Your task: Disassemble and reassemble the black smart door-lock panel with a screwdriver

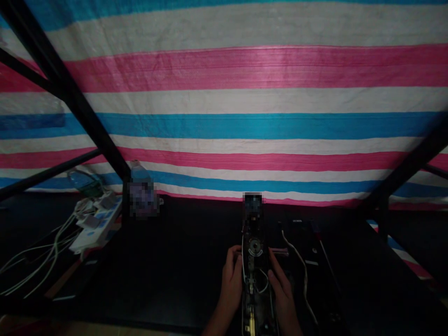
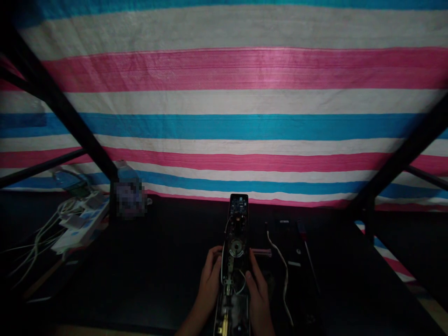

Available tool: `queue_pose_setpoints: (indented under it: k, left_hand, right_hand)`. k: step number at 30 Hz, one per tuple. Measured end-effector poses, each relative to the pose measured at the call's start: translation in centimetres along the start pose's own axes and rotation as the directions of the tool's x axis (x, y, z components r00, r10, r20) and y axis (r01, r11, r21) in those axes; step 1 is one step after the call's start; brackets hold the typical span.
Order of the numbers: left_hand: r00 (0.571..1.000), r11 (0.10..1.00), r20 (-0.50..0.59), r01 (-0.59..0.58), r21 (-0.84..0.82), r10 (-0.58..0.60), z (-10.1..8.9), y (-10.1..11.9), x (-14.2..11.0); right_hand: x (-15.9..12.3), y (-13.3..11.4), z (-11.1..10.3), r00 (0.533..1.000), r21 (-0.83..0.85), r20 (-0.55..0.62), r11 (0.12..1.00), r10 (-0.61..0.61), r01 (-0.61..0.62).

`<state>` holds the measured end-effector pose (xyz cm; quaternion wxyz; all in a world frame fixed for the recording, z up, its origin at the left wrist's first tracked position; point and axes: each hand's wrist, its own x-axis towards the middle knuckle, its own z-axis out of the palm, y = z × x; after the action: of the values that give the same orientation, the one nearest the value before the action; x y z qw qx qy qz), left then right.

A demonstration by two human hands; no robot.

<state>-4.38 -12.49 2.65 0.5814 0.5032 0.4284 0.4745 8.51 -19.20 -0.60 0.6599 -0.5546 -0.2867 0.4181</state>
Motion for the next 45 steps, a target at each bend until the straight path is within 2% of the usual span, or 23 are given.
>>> queue_pose_setpoints:
  k: [9, 17, 23, 35, 39, 45]
  left_hand:
    - [1.0, 0.999, 0.007, 0.007, -0.036, -0.007, 0.0, 0.2, 0.0]
    - [1.0, 1.0, -0.019, -0.01, 0.003, 0.01, -0.1, -0.3, 0.1]
    - [0.999, 1.0, 0.028, -0.016, 0.003, 0.016, -0.1, -0.4, 0.1]
    - [0.999, 0.998, 0.034, -0.04, 0.047, 0.038, 0.1, -0.5, 0.0]
    - [0.999, 0.999, 0.033, -0.043, 0.032, 0.042, 0.0, -0.5, 0.0]
    - [0.999, 0.999, 0.034, -0.035, -0.028, 0.036, -0.1, -0.4, -0.1]
  right_hand:
    - [-0.1, 0.0, 0.3, 1.0, -0.022, 0.006, 1.0, -0.008, 0.008]
    - [0.0, 0.4, 0.5, 0.999, -0.067, -0.015, 0.997, -0.033, 0.032]
    - [0.1, 0.8, 0.4, 1.0, -0.101, -0.02, 0.995, -0.011, 0.009]
    - [0.1, 0.9, 0.3, 0.999, -0.126, -0.034, 0.992, -0.024, 0.02]
    - [0.2, 0.9, 0.2, 0.999, -0.13, -0.036, 0.991, -0.013, 0.008]
    - [0.3, 0.7, -0.1, 0.998, -0.137, -0.027, 0.989, -0.058, 0.053]
